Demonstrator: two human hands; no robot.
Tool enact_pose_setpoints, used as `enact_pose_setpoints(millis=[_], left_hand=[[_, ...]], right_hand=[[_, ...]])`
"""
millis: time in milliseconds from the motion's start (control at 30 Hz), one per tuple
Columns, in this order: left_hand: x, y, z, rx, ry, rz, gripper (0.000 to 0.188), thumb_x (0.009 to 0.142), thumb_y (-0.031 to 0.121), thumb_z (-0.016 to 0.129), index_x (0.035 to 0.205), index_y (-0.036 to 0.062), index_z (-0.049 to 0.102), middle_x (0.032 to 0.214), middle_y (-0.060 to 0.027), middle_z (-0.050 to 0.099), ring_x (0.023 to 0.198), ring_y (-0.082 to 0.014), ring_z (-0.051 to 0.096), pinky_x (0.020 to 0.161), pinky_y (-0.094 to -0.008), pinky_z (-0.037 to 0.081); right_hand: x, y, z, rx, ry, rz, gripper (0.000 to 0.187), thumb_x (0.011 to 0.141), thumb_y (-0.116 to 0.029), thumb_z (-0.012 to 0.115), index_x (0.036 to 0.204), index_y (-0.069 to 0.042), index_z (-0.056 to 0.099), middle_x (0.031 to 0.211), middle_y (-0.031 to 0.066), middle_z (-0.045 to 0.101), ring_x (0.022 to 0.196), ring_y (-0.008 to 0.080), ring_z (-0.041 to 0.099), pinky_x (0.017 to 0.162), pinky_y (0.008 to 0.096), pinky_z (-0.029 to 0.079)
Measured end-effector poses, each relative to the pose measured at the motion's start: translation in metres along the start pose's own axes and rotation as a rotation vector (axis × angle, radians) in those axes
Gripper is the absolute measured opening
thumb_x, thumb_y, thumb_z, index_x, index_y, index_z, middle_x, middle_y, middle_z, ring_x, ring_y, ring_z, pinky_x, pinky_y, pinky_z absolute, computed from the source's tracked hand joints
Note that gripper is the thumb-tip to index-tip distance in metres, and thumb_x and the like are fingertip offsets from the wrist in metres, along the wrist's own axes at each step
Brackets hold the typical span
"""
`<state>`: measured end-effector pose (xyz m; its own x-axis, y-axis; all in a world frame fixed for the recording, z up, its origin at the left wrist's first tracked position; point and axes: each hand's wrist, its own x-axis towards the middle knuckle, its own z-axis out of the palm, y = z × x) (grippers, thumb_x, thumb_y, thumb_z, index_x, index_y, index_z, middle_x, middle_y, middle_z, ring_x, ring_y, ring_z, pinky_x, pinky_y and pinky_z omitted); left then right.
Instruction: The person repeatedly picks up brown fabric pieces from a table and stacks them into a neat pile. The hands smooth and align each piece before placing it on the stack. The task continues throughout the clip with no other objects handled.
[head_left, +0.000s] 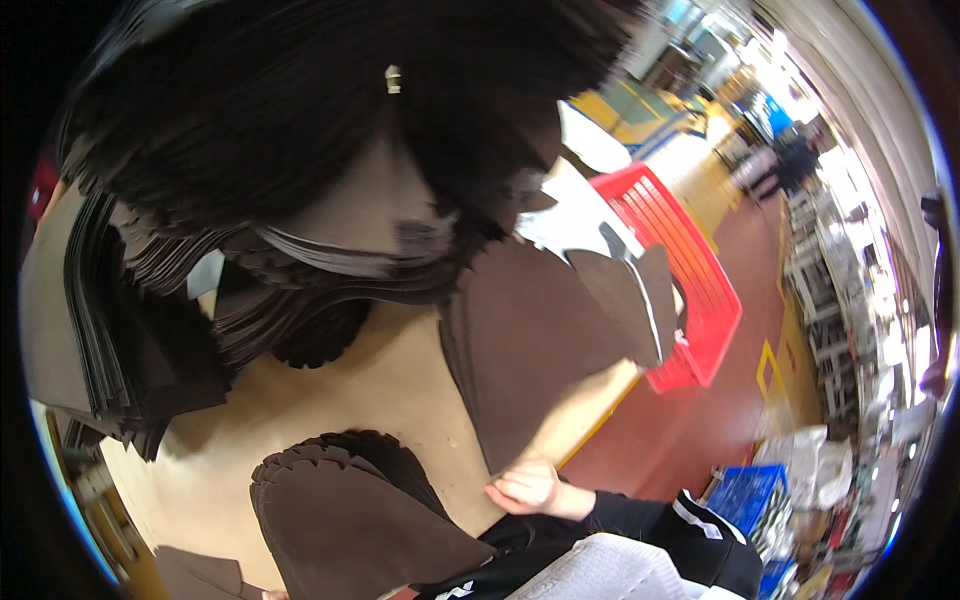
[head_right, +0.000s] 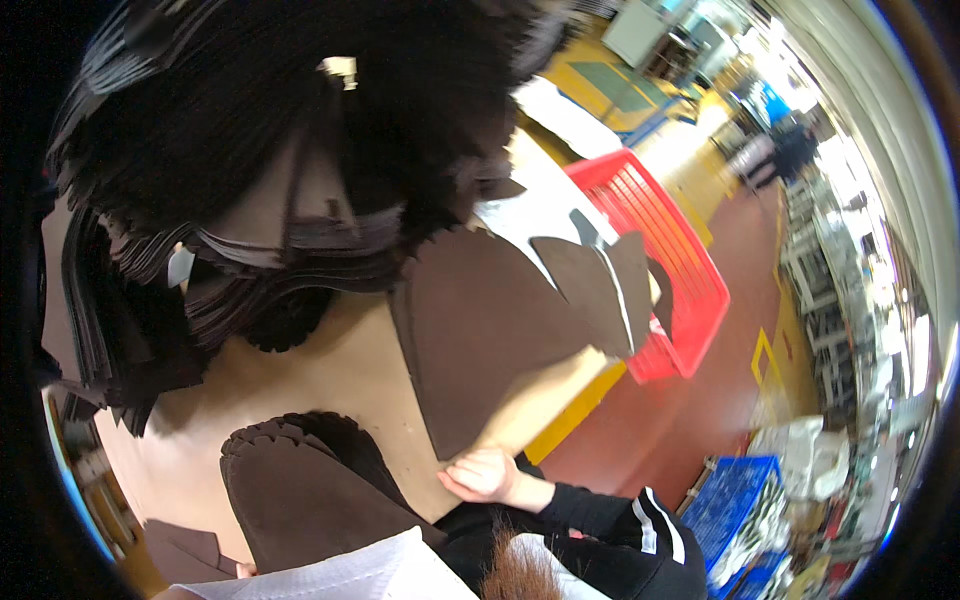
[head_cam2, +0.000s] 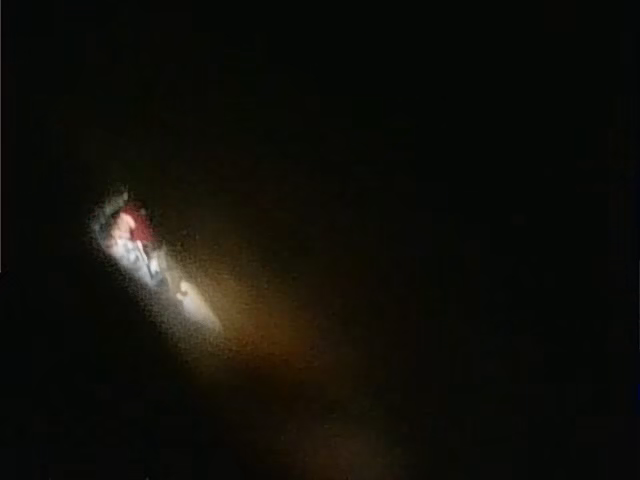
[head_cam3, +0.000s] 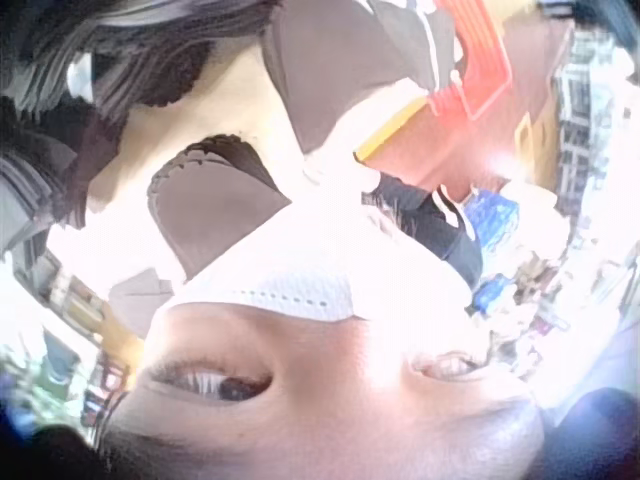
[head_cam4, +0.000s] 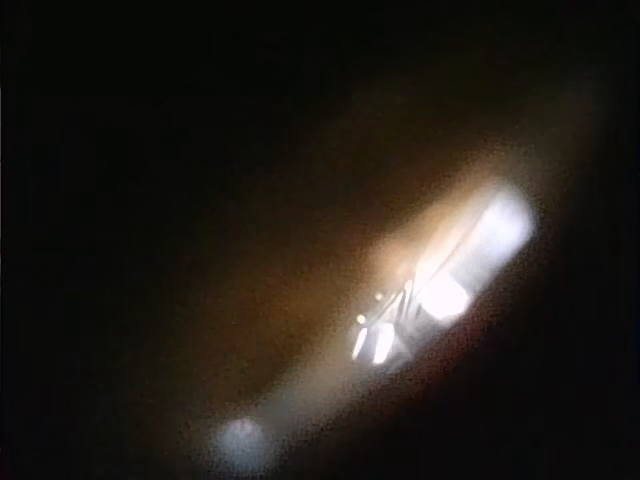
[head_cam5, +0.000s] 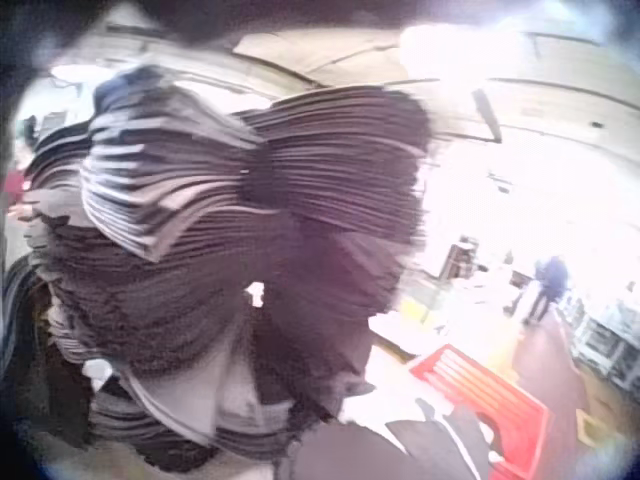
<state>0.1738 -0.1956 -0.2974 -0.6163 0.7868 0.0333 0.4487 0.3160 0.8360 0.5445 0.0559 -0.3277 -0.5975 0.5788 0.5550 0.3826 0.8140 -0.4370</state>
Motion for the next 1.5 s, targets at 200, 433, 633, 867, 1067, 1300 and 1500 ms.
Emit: enact_pose_setpoints(millis=[200,433,633,867,1067,1300,1500], left_hand=[[-0.014,-0.005,0.004,-0.119,0.014,0.073,0.059,0.105,0.056,0.036,0.083,0.0042,0.055,0.075,-0.0018,0.051,0.068,-0.0124,0.048,0.061,-0.0283,0.040],[-0.028,-0.074,-0.009,-0.329,0.210,0.143,0.057,0.105,0.053,0.036,0.085,0.0040,0.056,0.077,-0.0007,0.052,0.071,-0.0118,0.049,0.064,-0.0286,0.041],[-0.018,-0.112,-0.008,-0.404,0.569,0.093,0.050,0.106,0.049,0.040,0.090,0.0073,0.064,0.077,0.0050,0.050,0.068,-0.0049,0.046,0.060,-0.0213,0.037],[-0.024,-0.127,-0.004,-0.270,0.727,0.172,0.054,0.107,0.050,0.043,0.081,0.0077,0.066,0.064,0.0064,0.051,0.055,-0.0040,0.046,0.049,-0.0208,0.034],[-0.026,-0.082,0.008,-0.232,0.721,0.117,0.064,0.105,0.057,0.043,0.084,0.0018,0.067,0.064,0.0035,0.057,0.056,-0.0024,0.051,0.048,-0.0182,0.038],[-0.034,-0.059,0.003,-0.269,0.656,0.120,0.073,0.100,0.067,0.043,0.084,0.0003,0.069,0.062,0.0029,0.056,0.054,-0.0033,0.051,0.050,-0.0189,0.037],[-0.034,-0.057,0.003,-0.278,0.539,0.114,0.048,0.099,0.045,0.059,0.086,-0.0006,0.070,0.064,-0.0012,0.060,0.058,-0.0064,0.055,0.054,-0.0226,0.042]], right_hand=[[-0.003,0.002,0.000,-0.125,0.115,-0.044,0.022,0.076,-0.007,0.079,0.064,-0.010,0.062,0.053,0.0023,0.052,0.043,0.0182,0.052,0.041,0.0321,0.039],[-0.004,0.000,0.006,-0.067,0.169,0.009,0.025,0.081,-0.009,0.076,0.062,-0.009,0.059,0.055,0.0062,0.054,0.046,0.0226,0.057,0.043,0.0355,0.043],[0.000,0.000,0.016,-0.078,0.153,0.033,0.029,0.087,-0.016,0.072,0.064,-0.009,0.056,0.057,0.0095,0.054,0.047,0.0269,0.057,0.046,0.0376,0.044],[-0.001,0.000,0.014,0.015,0.051,0.014,0.022,0.089,-0.014,0.072,0.070,-0.008,0.064,0.063,0.0115,0.061,0.053,0.0294,0.061,0.049,0.0387,0.047],[-0.005,0.007,0.006,0.106,-0.047,0.040,0.023,0.095,-0.009,0.067,0.074,0.000,0.064,0.060,0.0134,0.056,0.048,0.0211,0.053,0.049,0.0333,0.041],[-0.003,0.015,0.005,0.120,-0.105,0.020,0.024,0.097,-0.009,0.066,0.076,0.000,0.064,0.059,0.0109,0.057,0.050,0.0156,0.051,0.050,0.0314,0.040],[-0.017,0.023,0.018,-0.019,0.101,-0.009,0.017,0.094,-0.006,0.069,0.078,-0.002,0.067,0.062,0.0120,0.060,0.048,0.0240,0.055,0.048,0.0340,0.043]])
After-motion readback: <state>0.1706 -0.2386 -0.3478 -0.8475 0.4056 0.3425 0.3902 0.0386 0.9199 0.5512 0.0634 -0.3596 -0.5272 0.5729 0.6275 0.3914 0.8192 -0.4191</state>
